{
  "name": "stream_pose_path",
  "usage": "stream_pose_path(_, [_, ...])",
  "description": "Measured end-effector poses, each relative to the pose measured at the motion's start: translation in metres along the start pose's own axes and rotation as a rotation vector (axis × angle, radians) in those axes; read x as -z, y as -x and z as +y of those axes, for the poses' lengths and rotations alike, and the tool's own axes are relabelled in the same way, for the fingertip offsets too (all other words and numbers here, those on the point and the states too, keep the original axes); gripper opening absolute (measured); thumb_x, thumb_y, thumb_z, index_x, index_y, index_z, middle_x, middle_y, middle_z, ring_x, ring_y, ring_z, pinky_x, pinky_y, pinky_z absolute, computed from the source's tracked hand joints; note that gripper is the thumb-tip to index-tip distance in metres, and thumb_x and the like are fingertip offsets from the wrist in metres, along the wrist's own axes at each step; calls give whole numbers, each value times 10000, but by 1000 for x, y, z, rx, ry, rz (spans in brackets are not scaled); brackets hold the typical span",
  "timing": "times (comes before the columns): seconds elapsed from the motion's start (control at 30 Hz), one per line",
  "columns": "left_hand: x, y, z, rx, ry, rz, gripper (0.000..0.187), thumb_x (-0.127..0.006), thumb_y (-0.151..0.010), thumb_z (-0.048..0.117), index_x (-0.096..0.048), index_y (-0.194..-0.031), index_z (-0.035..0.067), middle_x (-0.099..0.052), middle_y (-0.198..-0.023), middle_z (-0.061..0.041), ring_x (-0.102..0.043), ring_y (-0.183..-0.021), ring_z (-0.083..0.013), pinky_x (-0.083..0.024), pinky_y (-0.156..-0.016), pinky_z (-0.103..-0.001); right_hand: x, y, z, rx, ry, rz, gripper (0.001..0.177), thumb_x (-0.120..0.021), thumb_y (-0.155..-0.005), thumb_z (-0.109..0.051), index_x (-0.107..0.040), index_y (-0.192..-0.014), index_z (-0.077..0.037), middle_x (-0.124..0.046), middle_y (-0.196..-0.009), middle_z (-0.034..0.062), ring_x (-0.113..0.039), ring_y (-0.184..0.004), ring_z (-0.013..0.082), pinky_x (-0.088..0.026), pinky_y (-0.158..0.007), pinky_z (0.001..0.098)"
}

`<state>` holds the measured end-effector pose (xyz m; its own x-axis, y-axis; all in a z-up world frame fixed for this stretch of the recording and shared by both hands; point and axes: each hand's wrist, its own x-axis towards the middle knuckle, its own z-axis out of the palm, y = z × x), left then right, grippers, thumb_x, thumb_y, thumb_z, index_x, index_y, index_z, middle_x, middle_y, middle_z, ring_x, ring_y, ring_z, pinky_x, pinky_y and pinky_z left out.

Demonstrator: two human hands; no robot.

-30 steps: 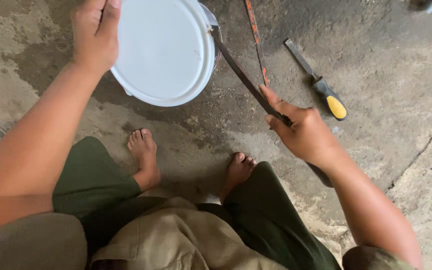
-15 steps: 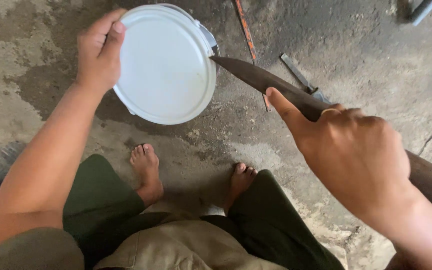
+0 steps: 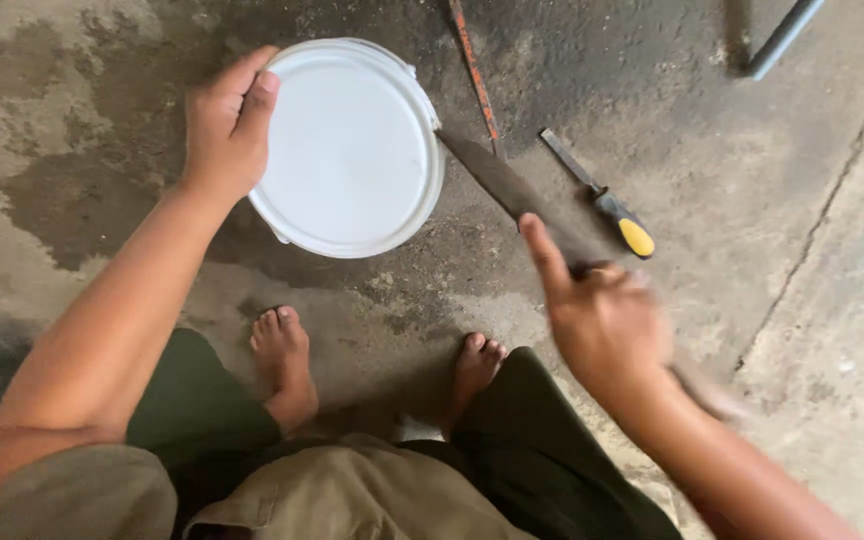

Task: The person is attempting to pry open a plastic paint bucket lid using a screwdriver and a large knife while squatting on a concrete floor.

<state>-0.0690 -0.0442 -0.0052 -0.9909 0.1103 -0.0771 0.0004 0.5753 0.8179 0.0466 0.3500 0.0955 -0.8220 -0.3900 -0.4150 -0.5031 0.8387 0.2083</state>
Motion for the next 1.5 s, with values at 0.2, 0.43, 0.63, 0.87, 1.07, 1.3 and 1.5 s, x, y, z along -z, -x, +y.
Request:
stream_pose_path(0.2, [-20,9,-19,-2,4,126,408,-546,-1195,307,-613,-1409,-34,-750,-1177,-147,-703,-1084,-197,-550,-975,-351,-80,-25,-20,-96,-346,63,838,-564,-898,-95,-262,-1645,-325,-639,-731,160,-630,-505,299,-505,-405,460])
stream_pose_path(0.43, [-11,5,-8,43,-2,141,388,-544,-1185,329,-638,-1397,17,-730,-1090,-110,-648,-1004,-134,-548,-933,-328,-47,-35,-1,-80,-798,189,607,-699,-955,-183,-527,-1530,-279,-559,-548,149,-614,-499,338,-506,-502,488])
stream_pose_path(0.63, [-12,7,-18,10,29,136,390,-539,-1197,333,-630,-1422,27,-738,-1117,-85,-668,-1035,-134,-560,-939,-335,-47,-40,17,-79,-1088,76,569,-712,-969,-178,-552,-1511,-248,-642,-683,209,-648,-573,394,-534,-586,460])
stream_pose_path(0.87, [-14,3,-19,-59,8,146,362,-532,-1209,310,-634,-1415,30,-754,-1166,-102,-694,-1088,-153,-563,-981,-352,-65,-58,45,76,-1290,105,559,-710,-964,-134,-543,-1496,-169,-743,-999,213,-652,-596,261,-578,-670,401])
stream_pose_path(1.07, [-16,9,-13,19,-16,154,397,-536,-1188,346,-645,-1401,29,-736,-1125,-111,-656,-1033,-149,-548,-962,-346,-60,-83,38,-57,-2093,-458,706,-617,-1064,-142,-341,-1693,-304,-521,-594,38,-524,-458,149,-489,-479,340])
stream_pose_path(1.3, [-7,-14,-29,36,-10,132,467,-566,-1155,405,-641,-1386,7,-752,-1198,-130,-685,-1113,-155,-540,-988,-342,-78,-35,75,-291,-1835,-224,479,-542,-1038,-160,-410,-1499,-149,-522,-639,-8,-512,-483,113,-465,-463,294])
stream_pose_path(1.5, [-25,-80,10,-151,-42,-219,362,-579,-1192,317,-678,-1371,19,-738,-1129,-113,-673,-1047,-150,-545,-943,-333,-163,65,53,-493,-1837,-357,220,-540,-1059,-263,-575,-1015,-51,-602,-636,39,-581,-531,126,-491,-518,306])
